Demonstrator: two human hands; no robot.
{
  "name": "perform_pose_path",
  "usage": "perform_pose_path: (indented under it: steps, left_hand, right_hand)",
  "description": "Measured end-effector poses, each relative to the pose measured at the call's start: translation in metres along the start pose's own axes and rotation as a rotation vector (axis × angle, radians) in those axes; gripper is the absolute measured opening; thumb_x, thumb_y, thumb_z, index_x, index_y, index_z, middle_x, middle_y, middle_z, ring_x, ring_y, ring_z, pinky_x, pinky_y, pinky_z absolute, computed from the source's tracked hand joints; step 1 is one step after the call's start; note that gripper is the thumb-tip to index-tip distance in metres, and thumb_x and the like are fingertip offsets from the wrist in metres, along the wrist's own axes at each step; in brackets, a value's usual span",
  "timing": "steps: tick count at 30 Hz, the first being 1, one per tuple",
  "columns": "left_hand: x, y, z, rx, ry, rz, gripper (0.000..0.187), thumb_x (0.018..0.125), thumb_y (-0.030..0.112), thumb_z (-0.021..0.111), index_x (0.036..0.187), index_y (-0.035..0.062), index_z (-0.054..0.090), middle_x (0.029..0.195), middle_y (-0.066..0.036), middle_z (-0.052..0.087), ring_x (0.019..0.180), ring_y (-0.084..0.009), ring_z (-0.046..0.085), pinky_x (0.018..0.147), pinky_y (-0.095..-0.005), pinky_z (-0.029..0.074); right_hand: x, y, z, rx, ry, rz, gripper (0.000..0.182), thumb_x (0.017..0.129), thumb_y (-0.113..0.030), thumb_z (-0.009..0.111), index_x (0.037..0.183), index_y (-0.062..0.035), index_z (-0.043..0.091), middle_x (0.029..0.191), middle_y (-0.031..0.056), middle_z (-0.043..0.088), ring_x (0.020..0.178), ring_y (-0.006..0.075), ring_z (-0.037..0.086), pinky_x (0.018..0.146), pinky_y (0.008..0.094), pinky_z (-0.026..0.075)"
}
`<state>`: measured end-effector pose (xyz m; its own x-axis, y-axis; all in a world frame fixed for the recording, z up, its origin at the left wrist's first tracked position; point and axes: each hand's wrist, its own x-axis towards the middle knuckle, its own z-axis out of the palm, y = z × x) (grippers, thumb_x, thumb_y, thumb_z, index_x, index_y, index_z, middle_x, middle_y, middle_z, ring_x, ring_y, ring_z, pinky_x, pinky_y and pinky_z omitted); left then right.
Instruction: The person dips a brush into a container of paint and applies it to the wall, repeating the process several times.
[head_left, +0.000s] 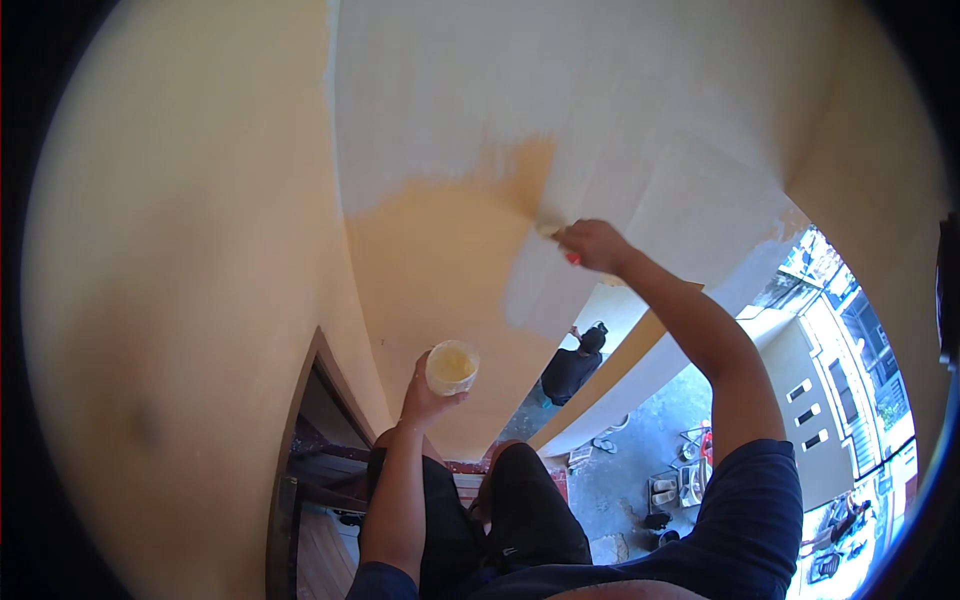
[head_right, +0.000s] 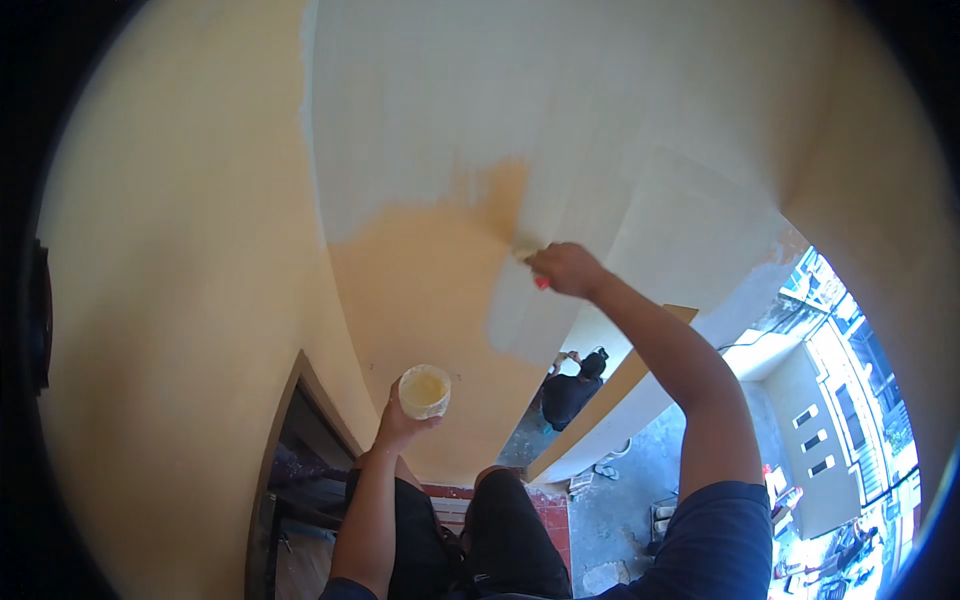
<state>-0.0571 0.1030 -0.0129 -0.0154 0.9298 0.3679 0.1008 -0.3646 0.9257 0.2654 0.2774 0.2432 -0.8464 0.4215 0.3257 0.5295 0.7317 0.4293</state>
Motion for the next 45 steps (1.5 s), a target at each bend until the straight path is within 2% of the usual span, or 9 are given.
perform_pose_path:
  steps: [7,17,25,29,34,37,39,41,45]
  left_hand:
    - [-0.001,0.003,-0.003,0.011,-0.011,-0.02,0.096,0.059,0.016,0.09,0.137,0.0031,0.036,0.127,-0.015,0.056,0.122,-0.0267,0.053,0.102,-0.0379,0.043]
    - [0.0,-0.001,-0.002,-0.078,-0.042,-0.04,0.095,0.06,0.015,0.089,0.137,0.0033,0.035,0.128,-0.014,0.055,0.122,-0.0257,0.053,0.103,-0.0372,0.042]
    - [0.001,-0.007,-0.001,-0.034,-0.034,-0.029,0.096,0.061,0.018,0.09,0.138,0.0035,0.034,0.128,-0.014,0.055,0.122,-0.026,0.053,0.103,-0.0379,0.042]
    - [0.0,-0.01,-0.003,0.002,-0.032,-0.011,0.096,0.062,0.018,0.09,0.138,0.0039,0.034,0.128,-0.015,0.055,0.122,-0.0263,0.053,0.103,-0.0378,0.042]
    - [0.002,-0.012,-0.004,0.032,-0.041,-0.043,0.096,0.061,0.017,0.09,0.138,0.0051,0.035,0.127,-0.015,0.056,0.122,-0.0275,0.054,0.102,-0.0385,0.043]
    - [0.003,-0.006,-0.004,0.027,-0.053,-0.054,0.096,0.06,0.017,0.09,0.138,0.0053,0.035,0.128,-0.015,0.056,0.122,-0.0271,0.054,0.102,-0.0385,0.043]
    - [0.004,-0.006,-0.002,0.032,-0.056,-0.056,0.096,0.06,0.017,0.09,0.138,0.0052,0.035,0.128,-0.015,0.056,0.122,-0.0268,0.054,0.102,-0.0385,0.043]
    - [0.004,-0.01,-0.003,0.043,-0.041,-0.052,0.096,0.06,0.016,0.09,0.138,0.0049,0.035,0.128,-0.014,0.056,0.122,-0.0269,0.054,0.102,-0.0383,0.043]
    - [0.002,-0.011,-0.001,-0.015,-0.036,-0.078,0.096,0.06,0.016,0.09,0.138,0.0044,0.035,0.128,-0.015,0.056,0.122,-0.0268,0.054,0.103,-0.0382,0.043]
  right_hand:
    - [0.053,0.056,-0.124,-0.436,0.722,0.211,0.02,0.081,-0.009,0.065,0.1,-0.0085,0.068,0.093,0.0073,0.067,0.086,0.0238,0.065,0.072,0.034,0.054]
    - [-0.018,-0.039,0.093,-0.208,0.264,0.025,0.039,0.082,-0.017,0.059,0.12,-0.0055,0.059,0.113,0.0109,0.064,0.105,0.0267,0.062,0.084,0.0358,0.052]
    - [-0.067,-0.11,0.194,0.134,-0.154,0.064,0.028,0.084,-0.02,0.058,0.11,-0.0103,0.062,0.098,0.0041,0.066,0.091,0.0228,0.064,0.074,0.038,0.051]
    - [-0.037,-0.056,0.166,0.092,0.006,0.209,0.029,0.079,-0.015,0.062,0.107,-0.0112,0.066,0.088,0.0047,0.067,0.082,0.0248,0.065,0.071,0.0388,0.05]
    - [0.002,-0.024,0.037,-0.195,0.65,0.322,0.024,0.08,-0.009,0.074,0.104,-0.0087,0.07,0.098,0.0072,0.071,0.082,0.0229,0.068,0.071,0.0336,0.054]
    - [0.017,-0.012,0.021,-0.326,0.905,0.11,0.025,0.077,-0.011,0.072,0.102,-0.0121,0.069,0.079,0.0017,0.062,0.071,0.0201,0.062,0.06,0.0339,0.047]
    - [-0.008,-0.026,0.058,-0.248,0.526,0.309,0.022,0.08,-0.009,0.072,0.102,-0.0101,0.07,0.094,0.0045,0.07,0.083,0.0212,0.067,0.067,0.0321,0.052]
    - [-0.017,-0.053,0.107,-0.209,0.577,0.199,0.034,0.076,-0.012,0.07,0.11,-0.0123,0.067,0.079,0.0,0.06,0.078,0.0159,0.064,0.061,0.0305,0.047]
    - [-0.055,-0.111,0.188,-0.031,0.334,0.221,0.04,0.078,-0.014,0.062,0.118,-0.0111,0.062,0.112,0.0045,0.065,0.097,0.0214,0.064,0.073,0.0339,0.051]
